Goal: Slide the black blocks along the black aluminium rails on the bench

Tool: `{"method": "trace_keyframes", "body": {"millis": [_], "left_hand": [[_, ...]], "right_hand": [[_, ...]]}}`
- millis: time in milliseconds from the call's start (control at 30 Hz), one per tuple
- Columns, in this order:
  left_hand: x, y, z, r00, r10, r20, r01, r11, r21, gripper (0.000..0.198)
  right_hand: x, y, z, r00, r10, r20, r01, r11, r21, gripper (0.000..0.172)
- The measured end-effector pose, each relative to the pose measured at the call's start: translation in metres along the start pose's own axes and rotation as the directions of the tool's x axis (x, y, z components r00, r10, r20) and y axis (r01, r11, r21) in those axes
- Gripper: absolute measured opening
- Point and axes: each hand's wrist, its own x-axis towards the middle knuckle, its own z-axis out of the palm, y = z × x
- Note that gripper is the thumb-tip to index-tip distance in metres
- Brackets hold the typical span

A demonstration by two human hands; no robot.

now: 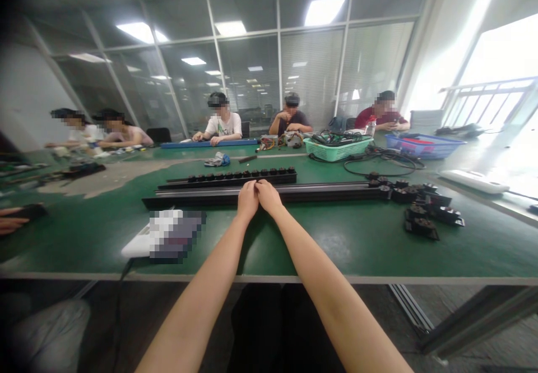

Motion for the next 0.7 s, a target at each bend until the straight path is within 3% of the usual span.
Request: {"method": "trace_keyframes", "body": {"millis": [267, 700], "left_hand": [[-0.003, 0.004, 0.001, 0.995, 0.071, 0.063, -0.071, 0.997, -0.009, 0.046], [-0.005, 0.008, -0.001, 0.996, 0.071, 0.055, -0.069, 0.997, -0.035, 0.050]], "right_hand": [[-0.008, 0.004, -0.008, 0.998, 0.045, -0.037, -0.045, 0.999, -0.014, 0.039], [-0.010, 0.013, -0.004, 0.997, 0.034, -0.065, -0.032, 0.999, 0.030, 0.041]]}}
